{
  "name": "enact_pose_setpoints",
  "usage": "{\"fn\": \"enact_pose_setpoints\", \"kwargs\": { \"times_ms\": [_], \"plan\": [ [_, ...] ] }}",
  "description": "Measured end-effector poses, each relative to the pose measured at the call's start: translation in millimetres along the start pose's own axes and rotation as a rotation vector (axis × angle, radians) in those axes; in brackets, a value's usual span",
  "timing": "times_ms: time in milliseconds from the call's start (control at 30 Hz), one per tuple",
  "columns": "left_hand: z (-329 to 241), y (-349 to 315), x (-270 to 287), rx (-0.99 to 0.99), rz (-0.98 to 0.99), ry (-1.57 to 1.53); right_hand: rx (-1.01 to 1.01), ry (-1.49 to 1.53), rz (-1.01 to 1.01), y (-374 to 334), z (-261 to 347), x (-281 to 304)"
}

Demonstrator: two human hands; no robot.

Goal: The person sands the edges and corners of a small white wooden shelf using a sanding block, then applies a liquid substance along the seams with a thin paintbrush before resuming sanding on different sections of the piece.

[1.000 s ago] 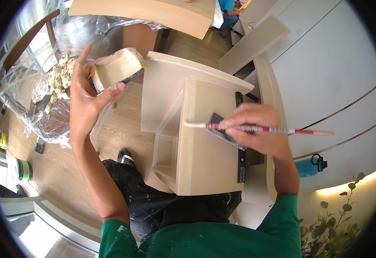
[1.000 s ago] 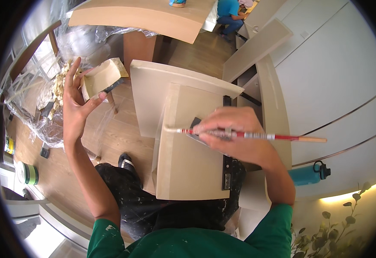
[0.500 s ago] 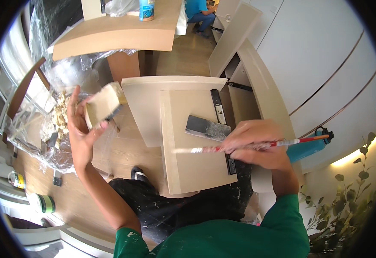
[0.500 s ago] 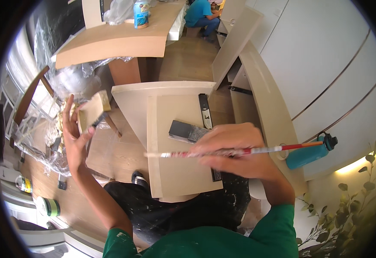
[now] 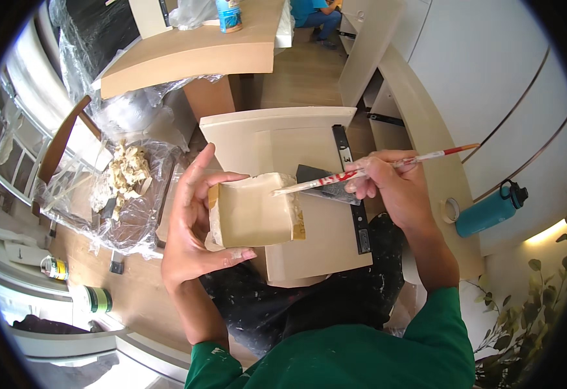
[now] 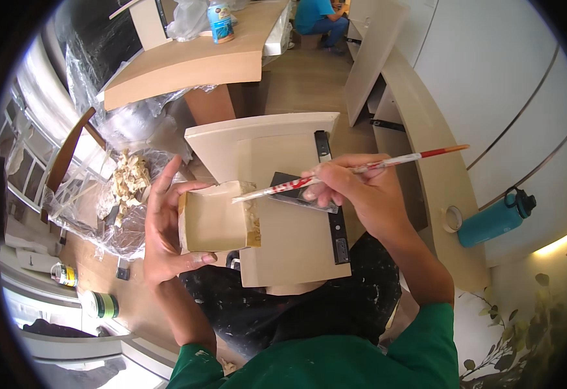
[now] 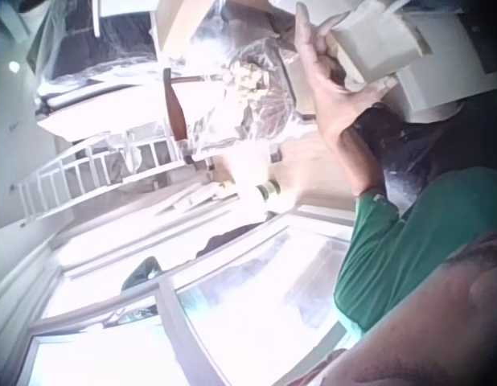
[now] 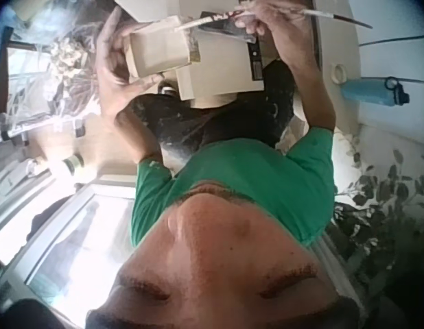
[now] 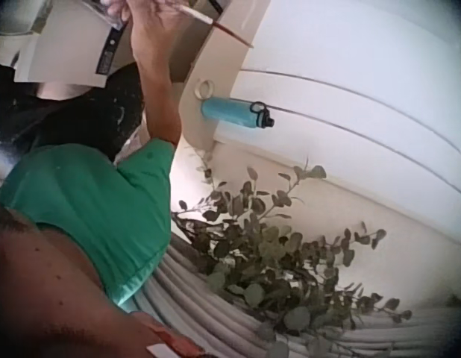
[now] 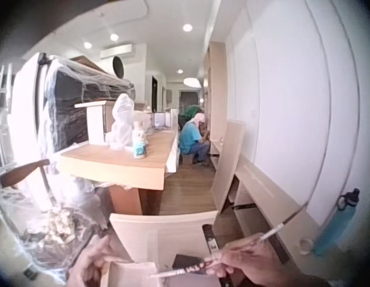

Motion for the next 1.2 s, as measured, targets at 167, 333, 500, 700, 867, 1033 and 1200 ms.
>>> {"fn": "enact_pose_setpoints", "kwargs": {
  "times_ms": [167,333,500,700,867,1033,1200],
  "plan": [
    [7,-12,5,0.039,-0.036,0.025,-0.033,-0.030,0.047,-3,-2,10],
    [12,-19,10,0.068,-0.094,0.041,0.028,-0.010,0.065,-2,7,9],
    [14,-28,23,0.046,-0.163,0.032,0.095,-0.067,0.063,-4,0,6],
    [18,-76,106,0.048,-0.601,0.302,0.002,-0.075,-0.355,-49,-21,82],
    [56,-140,209,0.047,-0.849,0.581,0.164,0.191,-0.609,-133,-74,159],
    [77,-187,260,0.090,-0.967,0.860,0.111,0.333,-0.528,-172,-87,189],
    [123,-209,285,0.170,-1.002,1.048,0.150,0.358,-0.775,-160,-47,166]
  ]
}}
Point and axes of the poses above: each hand's wrist, its own y-axis towards the middle knuckle, its own x-axis out of the back of the hand, z = x × y, the point moved 6 cm from there along y, towards the middle knuckle, and after that the axes turned 1 degree about y, right-handed, at the moved point
